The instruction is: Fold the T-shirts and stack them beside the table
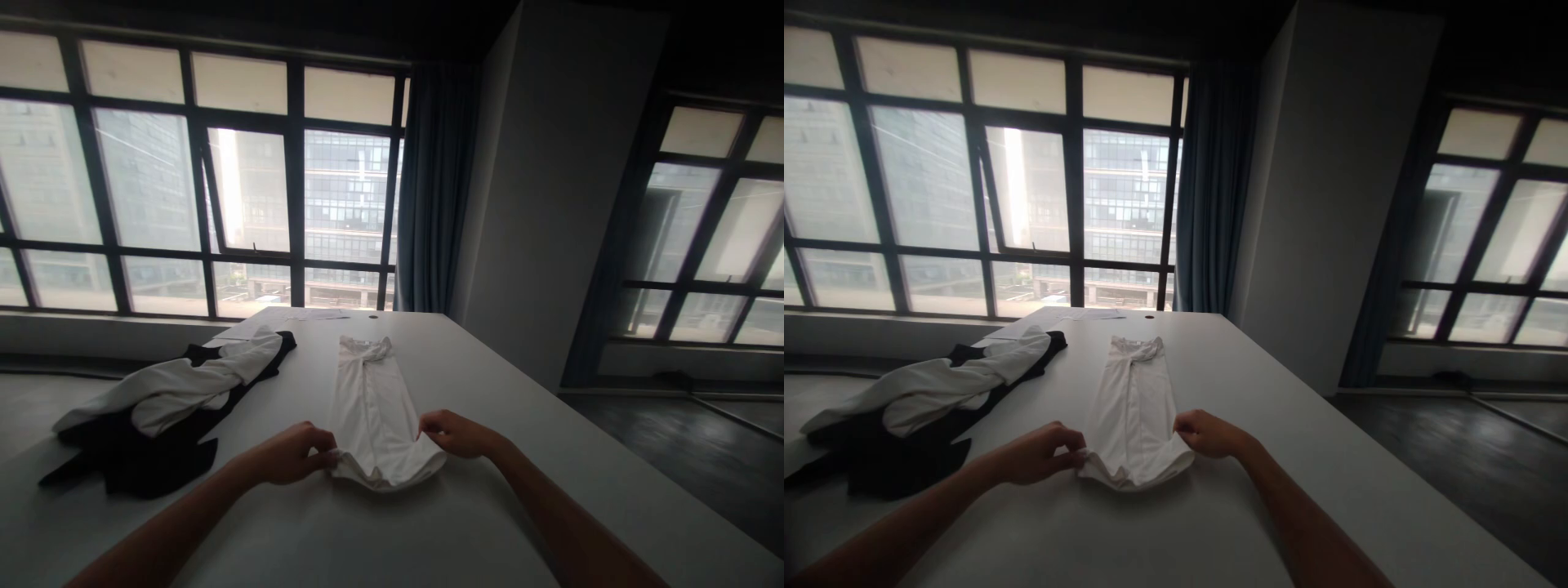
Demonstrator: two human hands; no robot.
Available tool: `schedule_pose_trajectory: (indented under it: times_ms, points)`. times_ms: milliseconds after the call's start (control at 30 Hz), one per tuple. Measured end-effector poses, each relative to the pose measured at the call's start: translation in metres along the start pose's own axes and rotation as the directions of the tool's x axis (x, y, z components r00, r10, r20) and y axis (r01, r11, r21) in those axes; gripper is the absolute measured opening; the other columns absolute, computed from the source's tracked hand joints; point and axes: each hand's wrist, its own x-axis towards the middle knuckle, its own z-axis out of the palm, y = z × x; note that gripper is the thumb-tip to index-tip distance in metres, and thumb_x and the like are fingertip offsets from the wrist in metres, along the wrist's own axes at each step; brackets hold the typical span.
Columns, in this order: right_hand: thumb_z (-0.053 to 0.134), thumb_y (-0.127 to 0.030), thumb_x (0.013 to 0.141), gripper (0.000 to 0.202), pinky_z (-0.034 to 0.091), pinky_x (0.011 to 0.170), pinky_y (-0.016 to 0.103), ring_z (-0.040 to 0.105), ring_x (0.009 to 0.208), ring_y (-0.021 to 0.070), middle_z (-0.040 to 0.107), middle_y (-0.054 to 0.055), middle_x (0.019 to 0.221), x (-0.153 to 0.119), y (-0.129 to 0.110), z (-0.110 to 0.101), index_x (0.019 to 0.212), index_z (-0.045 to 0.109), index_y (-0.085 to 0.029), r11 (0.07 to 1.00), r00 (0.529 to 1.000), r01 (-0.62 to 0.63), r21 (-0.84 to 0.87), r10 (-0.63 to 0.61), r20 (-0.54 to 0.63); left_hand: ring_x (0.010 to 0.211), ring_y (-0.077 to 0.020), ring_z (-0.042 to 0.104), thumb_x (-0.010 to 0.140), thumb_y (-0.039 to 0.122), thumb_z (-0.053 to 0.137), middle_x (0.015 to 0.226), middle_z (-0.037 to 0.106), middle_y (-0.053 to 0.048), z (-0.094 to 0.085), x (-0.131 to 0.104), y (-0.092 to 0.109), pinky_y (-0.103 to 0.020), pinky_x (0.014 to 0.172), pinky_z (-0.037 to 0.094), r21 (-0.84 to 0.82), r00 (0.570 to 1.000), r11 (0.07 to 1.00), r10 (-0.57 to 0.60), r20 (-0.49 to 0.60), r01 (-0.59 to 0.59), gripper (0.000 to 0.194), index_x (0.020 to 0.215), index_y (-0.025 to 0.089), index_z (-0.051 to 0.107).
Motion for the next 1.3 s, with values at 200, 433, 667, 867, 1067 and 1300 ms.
schedule_pose_trajectory:
  times_ms: [200, 433, 667, 867, 1067, 1300]
  points:
    - [0.068, -0.039, 0.073, 0.024, 0.050, 0.071, 0.030, 0.061, 0.072, 0.0166, 0.066, 0.002, 0.076, 0.022, 0.007, -0.009, 0.081, 0.066, -0.016, 0.910, 0.999, -0.035, 0.413, 0.018, 0.043, 0.063, -0.0115, 0.051, 0.081, 0.069, 0.058, 0.066, 0.055, 0.003, -0.022, 0.031, -0.018, -0.025, 0.062, 0.044, -0.523, 0.999, 0.852, -0.028, -0.015, 0.016, 0.055, 0.073, 0.015, 0.060]
    - [0.040, -0.039, 0.096, 0.041, 0.052, 0.075, 0.031, 0.066, 0.080, 0.0171, 0.070, 0.011, 0.103, 0.069, 0.024, 0.013, 0.128, 0.055, -0.018, 0.917, 0.802, -0.290, 0.275, 0.390, -0.452, 0.071, -0.0157, 0.066, 0.090, 0.066, 0.042, 0.113, 0.065, -0.016, -0.012, 0.076, -0.063, -0.033, 0.069, 0.053, -0.672, 0.763, 0.681, -0.589, -0.267, 0.290, 0.064, 0.130, 0.016, 0.046]
    - [0.063, -0.031, 0.082, 0.045, 0.048, 0.097, 0.035, 0.063, 0.111, 0.0243, 0.064, 0.014, 0.128, 0.053, 0.028, 0.035, 0.125, 0.065, -0.016, 0.985, 0.946, -0.161, -0.069, 0.134, -0.296, 0.099, -0.0232, 0.066, 0.081, 0.043, 0.062, 0.138, 0.056, -0.015, 0.030, 0.040, -0.059, -0.037, 0.087, 0.054, -0.181, 0.912, 0.948, -0.303, -0.277, 0.260, 0.054, 0.131, 0.023, 0.056]
    - [0.054, -0.018, 0.081, 0.041, 0.044, 0.105, 0.036, 0.060, 0.119, 0.0239, 0.064, 0.013, 0.131, 0.040, 0.029, 0.029, 0.118, 0.070, -0.017, 0.989, 0.972, -0.071, -0.126, 0.040, -0.232, 0.096, -0.0242, 0.067, 0.083, 0.044, 0.062, 0.128, 0.062, -0.011, 0.030, 0.029, -0.037, -0.037, 0.087, 0.054, -0.012, 0.974, 0.986, -0.164, -0.153, 0.164, 0.038, 0.113, 0.022, 0.072]
    - [0.054, -0.024, 0.084, 0.039, 0.046, 0.101, 0.033, 0.063, 0.113, 0.0241, 0.066, 0.013, 0.128, 0.032, 0.021, 0.021, 0.117, 0.072, -0.014, 0.980, 0.980, -0.072, -0.184, 0.035, -0.197, 0.087, -0.0209, 0.068, 0.093, 0.030, 0.046, 0.106, 0.069, -0.010, 0.036, 0.032, -0.034, -0.032, 0.085, 0.052, 0.140, 0.979, 0.988, -0.033, -0.203, 0.062, 0.033, 0.104, 0.020, 0.075]
    - [0.055, -0.002, 0.068, 0.052, 0.044, 0.105, 0.032, 0.061, 0.118, 0.0257, 0.065, 0.011, 0.130, 0.027, 0.015, 0.019, 0.114, 0.074, -0.016, 0.955, 0.994, -0.063, -0.291, 0.035, -0.100, 0.081, -0.0171, 0.067, 0.094, 0.029, 0.050, 0.096, 0.072, -0.007, 0.022, 0.024, -0.017, -0.027, 0.076, 0.050, 0.118, 0.996, 0.992, 0.052, -0.074, -0.043, 0.029, 0.102, 0.022, 0.077]
